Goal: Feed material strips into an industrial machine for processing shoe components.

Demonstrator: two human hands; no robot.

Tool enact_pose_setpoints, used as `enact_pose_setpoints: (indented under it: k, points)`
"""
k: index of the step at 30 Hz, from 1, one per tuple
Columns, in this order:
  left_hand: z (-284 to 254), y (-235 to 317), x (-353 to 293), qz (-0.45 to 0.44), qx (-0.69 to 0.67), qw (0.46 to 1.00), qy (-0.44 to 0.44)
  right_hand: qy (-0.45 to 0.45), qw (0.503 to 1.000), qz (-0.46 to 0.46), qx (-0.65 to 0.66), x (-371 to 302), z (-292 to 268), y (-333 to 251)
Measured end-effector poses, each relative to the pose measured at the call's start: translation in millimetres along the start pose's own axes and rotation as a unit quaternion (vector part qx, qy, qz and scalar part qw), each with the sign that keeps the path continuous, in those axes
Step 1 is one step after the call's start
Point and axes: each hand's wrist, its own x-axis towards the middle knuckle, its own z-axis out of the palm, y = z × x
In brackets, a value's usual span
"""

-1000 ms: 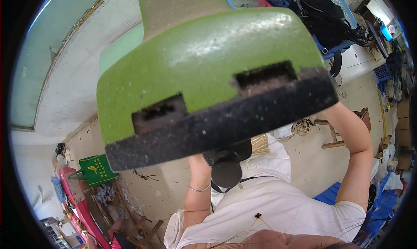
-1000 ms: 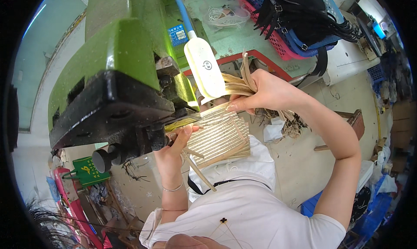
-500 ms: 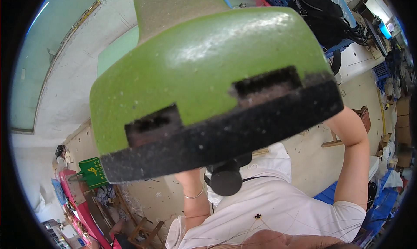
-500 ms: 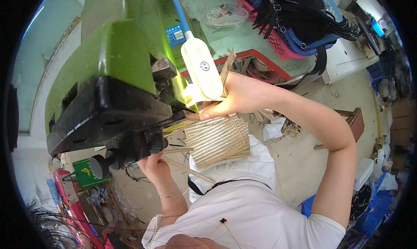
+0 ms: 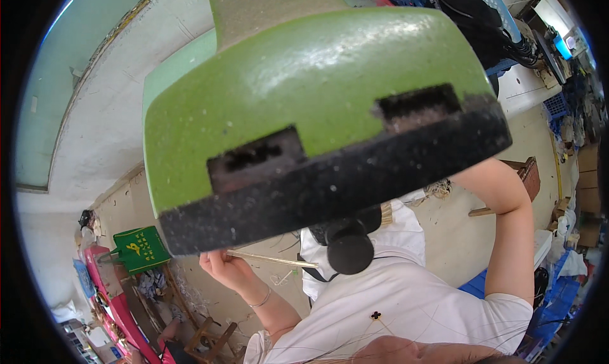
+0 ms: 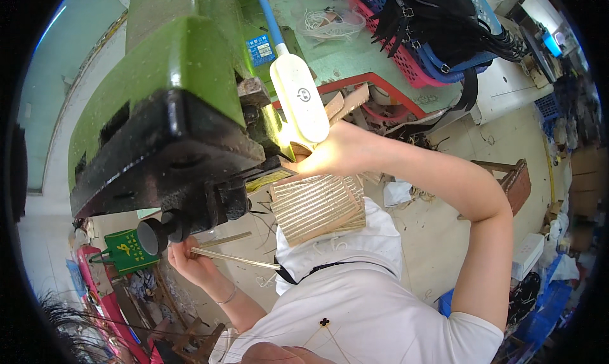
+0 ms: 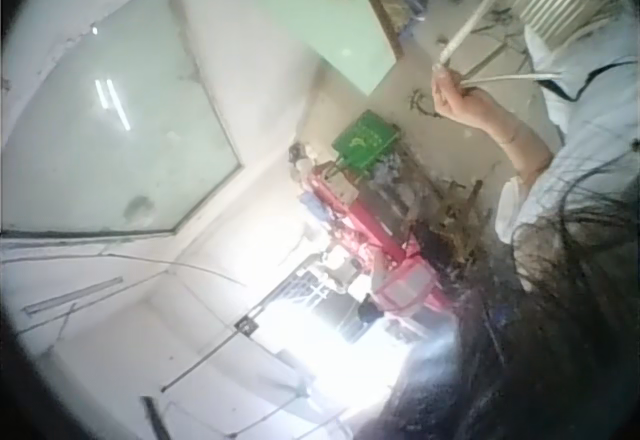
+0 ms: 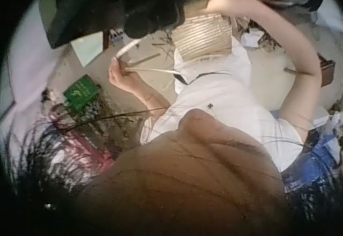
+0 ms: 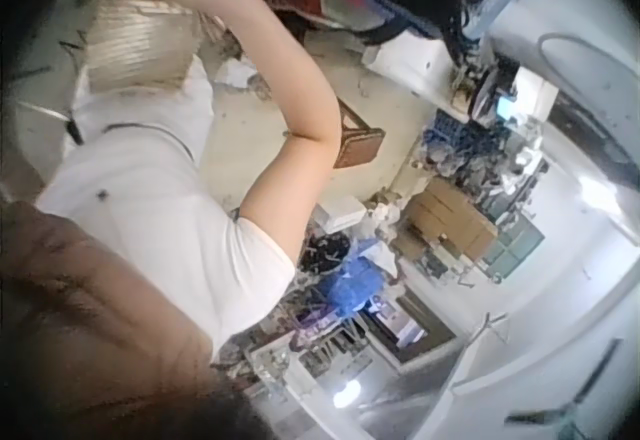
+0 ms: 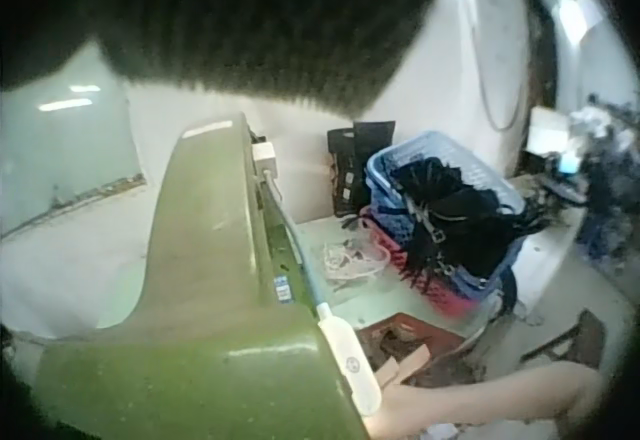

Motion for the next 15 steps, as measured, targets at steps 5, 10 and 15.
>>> enact_pose_setpoints:
  k: [5, 10, 15]
  points:
    - [-28, 2, 19, 0.036, 0.016, 0.996, 0.075, 0.012, 0.995, 0.094, 0.025, -9, 6, -13]
    - [-46, -22, 22, 0.263, 0.659, 0.697, 0.108, 0.031, 0.97, 0.138, 0.199, -34, 12, -10]
    - [37, -49, -30, 0.011, 0.149, 0.986, -0.08, 0.076, 0.969, 0.098, 0.212, -57, 37, -6]
